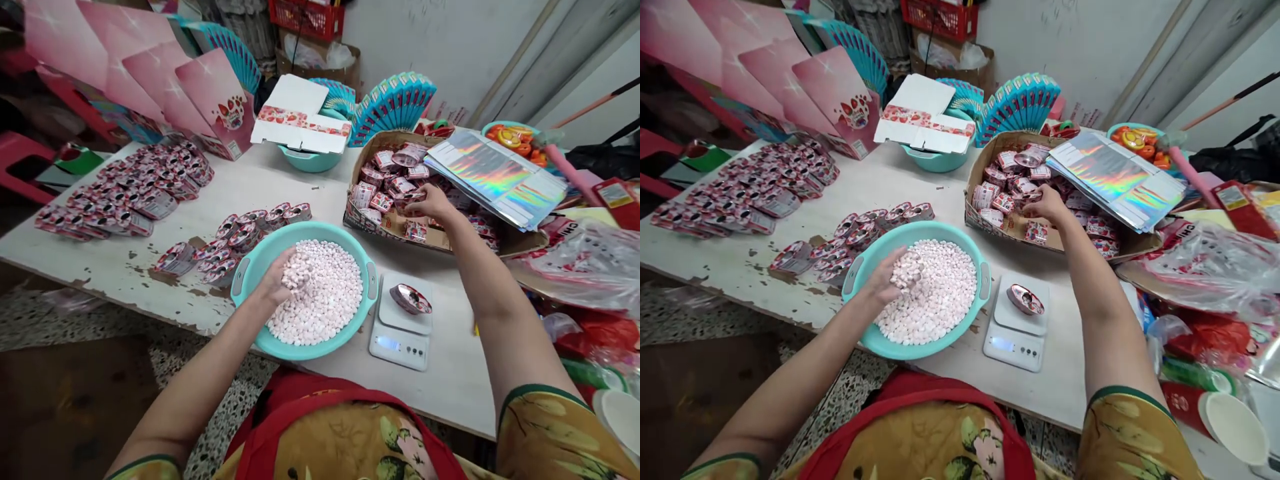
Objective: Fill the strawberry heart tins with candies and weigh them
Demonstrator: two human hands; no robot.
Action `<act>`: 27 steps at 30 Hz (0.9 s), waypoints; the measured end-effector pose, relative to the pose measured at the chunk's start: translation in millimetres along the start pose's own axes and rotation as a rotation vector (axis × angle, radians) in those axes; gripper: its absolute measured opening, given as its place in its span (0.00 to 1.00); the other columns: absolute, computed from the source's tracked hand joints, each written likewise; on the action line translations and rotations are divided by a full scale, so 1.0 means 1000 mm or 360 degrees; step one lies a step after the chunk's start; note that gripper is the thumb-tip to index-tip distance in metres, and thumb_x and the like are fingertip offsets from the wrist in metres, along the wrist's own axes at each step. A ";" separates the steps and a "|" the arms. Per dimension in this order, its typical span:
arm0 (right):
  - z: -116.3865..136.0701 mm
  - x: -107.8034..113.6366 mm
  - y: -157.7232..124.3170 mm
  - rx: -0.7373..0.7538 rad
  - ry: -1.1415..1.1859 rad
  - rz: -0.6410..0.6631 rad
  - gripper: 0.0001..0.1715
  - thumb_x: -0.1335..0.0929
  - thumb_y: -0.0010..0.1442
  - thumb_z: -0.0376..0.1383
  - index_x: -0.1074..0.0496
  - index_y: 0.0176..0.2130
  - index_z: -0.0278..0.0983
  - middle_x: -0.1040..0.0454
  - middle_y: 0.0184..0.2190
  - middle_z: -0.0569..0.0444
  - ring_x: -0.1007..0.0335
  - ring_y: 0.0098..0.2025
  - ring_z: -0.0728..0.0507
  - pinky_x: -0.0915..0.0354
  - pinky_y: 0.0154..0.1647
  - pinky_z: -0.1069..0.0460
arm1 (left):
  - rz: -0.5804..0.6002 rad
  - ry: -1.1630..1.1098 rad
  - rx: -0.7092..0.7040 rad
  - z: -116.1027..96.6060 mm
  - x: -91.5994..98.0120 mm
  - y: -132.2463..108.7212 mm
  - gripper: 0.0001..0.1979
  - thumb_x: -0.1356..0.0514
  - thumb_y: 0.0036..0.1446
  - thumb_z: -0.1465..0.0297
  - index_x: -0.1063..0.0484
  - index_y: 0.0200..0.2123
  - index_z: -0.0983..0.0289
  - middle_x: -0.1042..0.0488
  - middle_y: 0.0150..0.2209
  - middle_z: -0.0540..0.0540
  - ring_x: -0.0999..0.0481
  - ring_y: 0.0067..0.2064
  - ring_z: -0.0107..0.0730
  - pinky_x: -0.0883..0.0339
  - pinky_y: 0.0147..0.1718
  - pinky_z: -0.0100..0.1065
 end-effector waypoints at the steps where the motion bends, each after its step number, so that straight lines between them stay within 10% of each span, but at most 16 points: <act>1: 0.004 0.003 -0.013 0.0007 0.0160 0.0023 0.31 0.20 0.45 0.32 0.29 0.48 0.33 0.24 0.32 0.55 0.26 0.36 0.44 0.26 0.40 0.49 | 0.0004 -0.0027 0.0005 0.000 -0.002 0.000 0.15 0.36 0.58 0.57 0.29 0.35 0.63 0.24 0.27 0.54 0.26 0.23 0.32 0.32 0.20 0.31; 6: 0.048 -0.015 -0.110 0.0108 0.1044 0.0076 0.36 0.22 0.44 0.40 0.31 0.52 0.40 0.21 0.44 0.51 0.23 0.41 0.41 0.23 0.44 0.42 | -0.0070 0.0018 0.0019 0.006 -0.005 0.001 0.19 0.36 0.59 0.51 0.26 0.38 0.62 0.27 0.23 0.54 0.27 0.24 0.33 0.29 0.23 0.35; 13: 0.100 -0.147 -0.220 0.0151 0.1098 0.0369 0.29 0.22 0.46 0.45 0.25 0.47 0.39 0.18 0.41 0.52 0.22 0.40 0.43 0.25 0.43 0.48 | 0.0140 -0.0142 -0.0413 -0.043 -0.038 -0.037 0.23 0.34 0.58 0.50 0.36 0.28 0.62 0.36 0.21 0.48 0.38 0.19 0.21 0.49 0.16 0.25; 18: 0.109 -0.197 -0.234 0.0259 0.0779 0.0326 0.24 0.26 0.49 0.39 0.22 0.47 0.38 0.18 0.41 0.54 0.22 0.40 0.44 0.28 0.44 0.50 | 0.0102 -0.0199 -0.0788 -0.049 -0.053 -0.053 0.25 0.32 0.54 0.48 0.36 0.29 0.62 0.31 0.25 0.49 0.28 0.24 0.24 0.35 0.23 0.27; 27: 0.110 -0.200 -0.232 0.0229 0.0563 0.0299 0.25 0.26 0.49 0.40 0.22 0.48 0.38 0.18 0.41 0.53 0.21 0.40 0.41 0.29 0.44 0.49 | -0.0026 -0.0086 -0.1015 -0.036 -0.048 -0.045 0.25 0.29 0.53 0.50 0.37 0.27 0.62 0.36 0.24 0.45 0.34 0.23 0.22 0.36 0.25 0.27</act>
Point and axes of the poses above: each hand's wrist, its own y-axis towards the middle knuckle, its own x-axis out of the back of the hand, z = x × y, the point moved 8 cm from there along y, towards the middle knuckle
